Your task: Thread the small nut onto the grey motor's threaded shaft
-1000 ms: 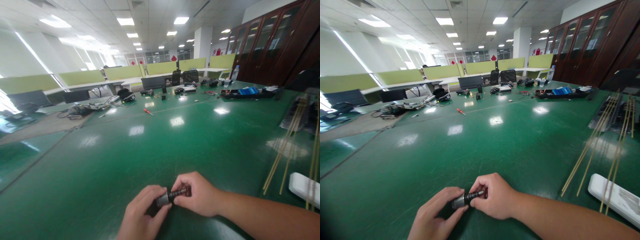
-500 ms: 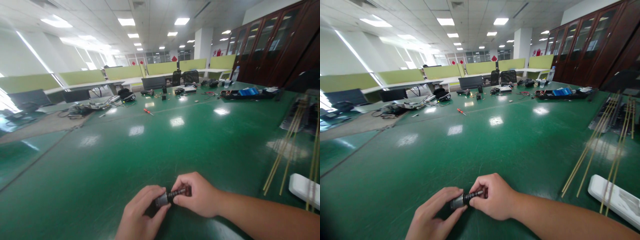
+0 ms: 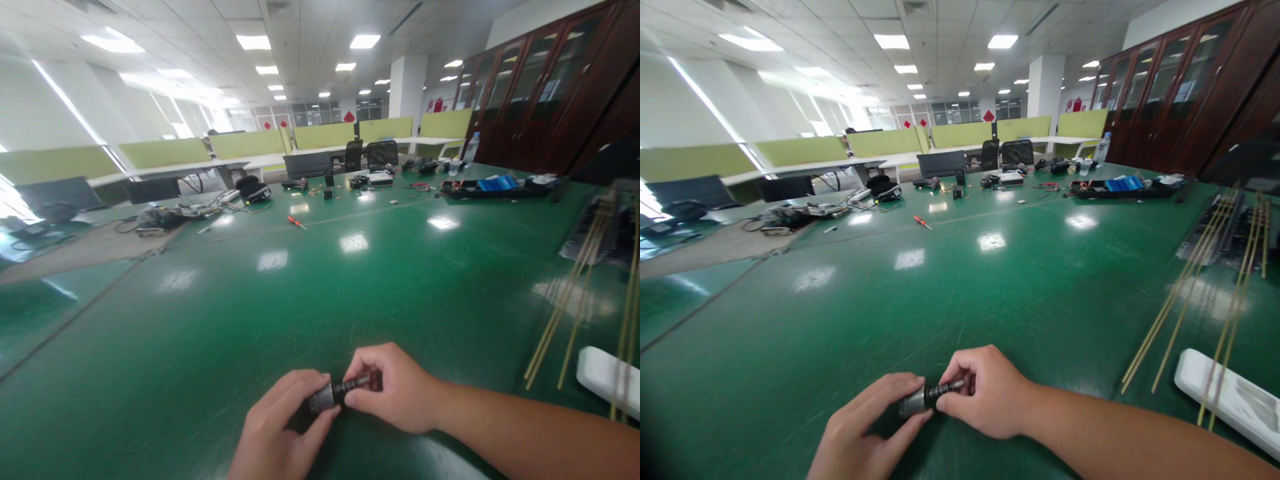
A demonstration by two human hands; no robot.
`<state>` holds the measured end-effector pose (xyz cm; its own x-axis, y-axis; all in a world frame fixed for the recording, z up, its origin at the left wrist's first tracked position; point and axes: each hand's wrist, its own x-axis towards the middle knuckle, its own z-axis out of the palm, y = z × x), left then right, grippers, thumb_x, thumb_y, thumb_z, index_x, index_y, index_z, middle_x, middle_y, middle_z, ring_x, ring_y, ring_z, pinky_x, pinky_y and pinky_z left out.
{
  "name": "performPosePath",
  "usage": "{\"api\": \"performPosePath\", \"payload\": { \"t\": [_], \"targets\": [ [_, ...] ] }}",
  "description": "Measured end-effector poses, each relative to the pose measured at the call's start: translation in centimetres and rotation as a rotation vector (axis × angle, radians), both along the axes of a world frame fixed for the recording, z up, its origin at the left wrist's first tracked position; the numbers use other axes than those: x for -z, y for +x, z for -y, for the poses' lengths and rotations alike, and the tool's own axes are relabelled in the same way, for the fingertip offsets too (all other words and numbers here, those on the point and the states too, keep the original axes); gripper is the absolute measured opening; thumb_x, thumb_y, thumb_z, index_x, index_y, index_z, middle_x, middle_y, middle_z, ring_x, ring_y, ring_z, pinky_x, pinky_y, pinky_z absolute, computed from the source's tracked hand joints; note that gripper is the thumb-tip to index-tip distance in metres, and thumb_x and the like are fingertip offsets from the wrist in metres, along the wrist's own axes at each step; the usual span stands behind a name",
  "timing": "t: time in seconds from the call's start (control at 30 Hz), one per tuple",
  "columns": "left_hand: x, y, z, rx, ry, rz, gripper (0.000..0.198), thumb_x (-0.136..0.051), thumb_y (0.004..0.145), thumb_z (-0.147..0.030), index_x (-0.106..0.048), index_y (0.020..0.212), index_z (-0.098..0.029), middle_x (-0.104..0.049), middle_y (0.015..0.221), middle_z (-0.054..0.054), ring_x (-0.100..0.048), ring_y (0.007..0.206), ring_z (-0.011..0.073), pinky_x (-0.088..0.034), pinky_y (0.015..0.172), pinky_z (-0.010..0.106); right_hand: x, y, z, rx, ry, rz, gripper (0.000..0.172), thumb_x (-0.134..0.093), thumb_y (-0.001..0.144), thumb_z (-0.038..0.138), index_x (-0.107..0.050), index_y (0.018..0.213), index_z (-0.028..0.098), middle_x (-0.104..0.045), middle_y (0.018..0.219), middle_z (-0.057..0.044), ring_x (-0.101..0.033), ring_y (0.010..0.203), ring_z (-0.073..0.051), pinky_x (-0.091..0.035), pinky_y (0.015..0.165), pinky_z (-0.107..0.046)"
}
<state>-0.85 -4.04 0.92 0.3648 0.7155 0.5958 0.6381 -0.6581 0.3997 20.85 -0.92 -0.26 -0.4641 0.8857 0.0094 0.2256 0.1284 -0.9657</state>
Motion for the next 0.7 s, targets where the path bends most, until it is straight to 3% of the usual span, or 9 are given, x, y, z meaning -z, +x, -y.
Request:
{"api": "performPosePath", "payload": {
  "t": [0.7],
  "targets": [
    [-0.18, -0.25, -0.01, -0.02, 0.022, -0.007, 0.016, -0.068, 0.087, -0.025, -0.068, 0.103, -0.024, -0.074, 0.092, 0.001, -0.073, 0.08, 0.0146, -0.06, 0.074, 0.019, -0.1, -0.01, 0.06, 0.033, -0.008, -0.01, 0.011, -0.073, 0.073, 0.023, -0.07, 0.078, 0.014, -0.06, 0.061, 0.002, -0.05, 0.054, -0.01, -0.036, 0.051, -0.02]
  ]
}}
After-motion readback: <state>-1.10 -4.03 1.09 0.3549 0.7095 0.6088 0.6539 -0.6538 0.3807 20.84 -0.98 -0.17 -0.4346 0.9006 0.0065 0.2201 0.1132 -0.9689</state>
